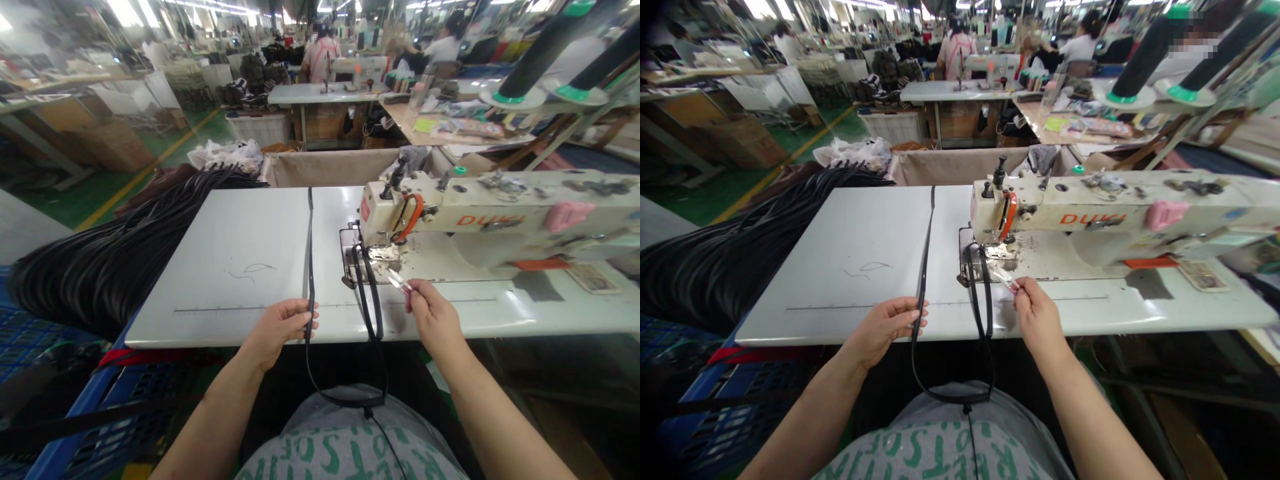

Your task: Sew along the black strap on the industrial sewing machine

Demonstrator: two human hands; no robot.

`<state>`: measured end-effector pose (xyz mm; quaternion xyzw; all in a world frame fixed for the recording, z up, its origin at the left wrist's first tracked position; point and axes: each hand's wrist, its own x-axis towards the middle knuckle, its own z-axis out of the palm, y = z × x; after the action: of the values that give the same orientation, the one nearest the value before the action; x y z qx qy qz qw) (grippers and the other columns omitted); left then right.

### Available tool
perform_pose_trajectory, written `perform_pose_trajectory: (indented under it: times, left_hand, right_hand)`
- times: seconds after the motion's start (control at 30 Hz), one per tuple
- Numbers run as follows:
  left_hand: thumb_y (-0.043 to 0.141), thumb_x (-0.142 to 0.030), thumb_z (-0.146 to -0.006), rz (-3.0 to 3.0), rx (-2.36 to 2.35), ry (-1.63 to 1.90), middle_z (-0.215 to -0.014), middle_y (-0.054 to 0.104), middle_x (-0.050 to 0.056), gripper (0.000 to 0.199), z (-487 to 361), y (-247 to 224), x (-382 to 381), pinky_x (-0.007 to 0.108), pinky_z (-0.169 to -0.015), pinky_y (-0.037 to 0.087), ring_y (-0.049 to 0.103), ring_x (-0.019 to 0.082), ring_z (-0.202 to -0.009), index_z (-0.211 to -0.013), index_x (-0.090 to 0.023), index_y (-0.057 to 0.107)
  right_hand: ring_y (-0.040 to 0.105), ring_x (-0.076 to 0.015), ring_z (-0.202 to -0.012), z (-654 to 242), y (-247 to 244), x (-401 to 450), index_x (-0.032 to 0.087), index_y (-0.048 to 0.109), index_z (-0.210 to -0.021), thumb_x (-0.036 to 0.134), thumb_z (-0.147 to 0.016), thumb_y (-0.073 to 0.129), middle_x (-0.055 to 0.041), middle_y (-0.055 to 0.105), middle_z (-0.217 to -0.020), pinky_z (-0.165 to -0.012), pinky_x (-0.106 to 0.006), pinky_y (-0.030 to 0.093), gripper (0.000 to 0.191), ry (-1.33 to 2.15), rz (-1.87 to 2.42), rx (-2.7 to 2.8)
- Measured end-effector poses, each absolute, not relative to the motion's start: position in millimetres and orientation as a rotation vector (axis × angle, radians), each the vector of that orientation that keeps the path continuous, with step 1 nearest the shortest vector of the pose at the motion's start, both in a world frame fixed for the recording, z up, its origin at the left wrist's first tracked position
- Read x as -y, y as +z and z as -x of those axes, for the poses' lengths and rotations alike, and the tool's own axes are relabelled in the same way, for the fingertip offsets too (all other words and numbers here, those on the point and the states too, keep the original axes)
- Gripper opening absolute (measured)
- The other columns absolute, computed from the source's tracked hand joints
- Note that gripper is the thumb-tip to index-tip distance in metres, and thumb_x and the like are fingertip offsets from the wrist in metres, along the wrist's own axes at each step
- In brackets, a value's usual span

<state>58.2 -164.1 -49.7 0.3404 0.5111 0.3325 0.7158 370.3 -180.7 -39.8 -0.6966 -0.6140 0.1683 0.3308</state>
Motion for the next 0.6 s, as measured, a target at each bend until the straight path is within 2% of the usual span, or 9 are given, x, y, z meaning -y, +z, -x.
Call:
perform_pose_trajectory:
  times: [0.1,0.17,0.37,0.6]
  left_hand:
    - [0.095,-0.049,-0.064,-0.767,-1.121,0.711,-0.099,0.076,0.011,0.056,-60.5,-50.0,166.3,0.030,-0.075,0.060,0.072,0.019,-0.083,-0.106,-0.014,0.081]
    - [0.094,-0.048,-0.067,-0.778,-1.105,0.689,-0.100,0.077,0.011,0.055,-61.7,-49.4,168.3,0.030,-0.075,0.060,0.072,0.019,-0.085,-0.108,-0.015,0.081]
    - [0.087,-0.043,-0.077,-0.859,-1.010,0.655,-0.105,0.077,0.011,0.051,-60.9,-49.7,174.8,0.030,-0.077,0.060,0.071,0.019,-0.089,-0.120,-0.017,0.079]
    - [0.084,-0.042,-0.081,-0.879,-0.983,0.630,-0.113,0.077,0.011,0.053,-60.3,-47.9,177.6,0.029,-0.078,0.061,0.071,0.019,-0.091,-0.129,-0.020,0.075]
  right_hand:
    - [0.068,-0.0226,-0.074,-339.3,-24.9,189.3,0.022,0.066,-0.103,0.035,-0.102,0.044,-0.0038,0.074,-0.083,-0.067,-0.031,0.048,0.026,0.603,1.724,1.708]
    - [0.067,-0.0223,-0.072,-321.0,-19.2,194.2,0.023,0.068,-0.102,0.041,-0.101,0.054,-0.0026,0.073,-0.080,-0.066,-0.031,0.047,0.023,0.620,1.710,1.854]
    - [0.070,-0.0251,-0.085,-291.6,-20.6,201.5,0.021,0.072,-0.103,0.033,-0.099,0.066,-0.0070,0.075,-0.093,-0.076,-0.034,0.049,0.014,0.467,1.569,2.117]
    - [0.067,-0.0241,-0.080,-285.5,-24.5,199.5,0.021,0.071,-0.099,0.029,-0.099,0.068,-0.0068,0.075,-0.091,-0.073,-0.034,0.048,0.009,0.453,1.561,2.151]
